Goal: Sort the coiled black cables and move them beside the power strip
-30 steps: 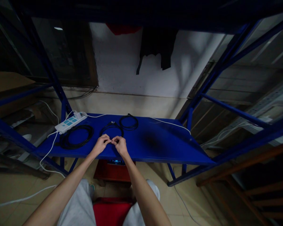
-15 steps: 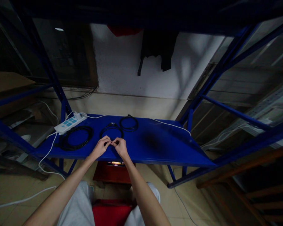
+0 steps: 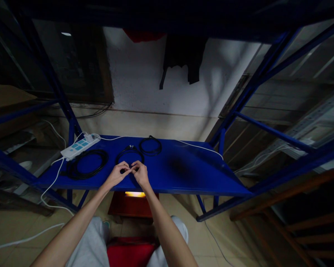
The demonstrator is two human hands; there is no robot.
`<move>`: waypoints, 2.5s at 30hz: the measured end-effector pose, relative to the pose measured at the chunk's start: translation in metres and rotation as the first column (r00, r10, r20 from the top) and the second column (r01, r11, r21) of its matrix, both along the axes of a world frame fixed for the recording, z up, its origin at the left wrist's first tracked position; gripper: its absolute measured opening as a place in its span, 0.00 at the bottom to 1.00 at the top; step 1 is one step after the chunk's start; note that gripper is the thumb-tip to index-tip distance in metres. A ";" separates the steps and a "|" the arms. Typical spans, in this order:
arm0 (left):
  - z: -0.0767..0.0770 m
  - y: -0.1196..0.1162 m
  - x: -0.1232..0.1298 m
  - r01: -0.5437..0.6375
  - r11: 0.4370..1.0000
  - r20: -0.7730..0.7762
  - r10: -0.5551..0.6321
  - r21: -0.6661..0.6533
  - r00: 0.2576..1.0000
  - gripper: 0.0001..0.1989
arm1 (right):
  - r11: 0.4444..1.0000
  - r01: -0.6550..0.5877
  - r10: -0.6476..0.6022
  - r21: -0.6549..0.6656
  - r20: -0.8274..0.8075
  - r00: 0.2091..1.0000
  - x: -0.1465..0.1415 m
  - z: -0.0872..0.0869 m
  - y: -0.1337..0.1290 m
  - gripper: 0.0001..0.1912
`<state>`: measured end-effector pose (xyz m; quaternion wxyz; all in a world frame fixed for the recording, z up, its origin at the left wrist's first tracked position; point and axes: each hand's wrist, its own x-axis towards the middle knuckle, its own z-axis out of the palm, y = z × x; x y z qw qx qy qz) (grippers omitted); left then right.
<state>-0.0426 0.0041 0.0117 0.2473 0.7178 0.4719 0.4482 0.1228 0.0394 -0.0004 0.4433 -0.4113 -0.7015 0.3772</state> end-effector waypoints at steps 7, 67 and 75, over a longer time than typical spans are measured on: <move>-0.002 0.003 -0.001 -0.008 1.000 0.029 0.009 -0.021 1.000 0.10 | 0.999 -0.006 0.004 0.042 0.036 0.999 -0.001 -0.010 0.005 0.06; -0.007 0.006 -0.002 -0.060 0.997 0.064 0.063 -0.051 0.996 0.09 | 1.000 -0.024 0.024 0.005 0.079 0.997 0.005 -0.007 0.001 0.03; -0.006 0.005 -0.001 -0.053 0.997 0.073 0.056 -0.049 0.996 0.09 | 1.000 -0.004 0.005 -0.008 0.091 0.996 0.004 -0.002 -0.002 0.03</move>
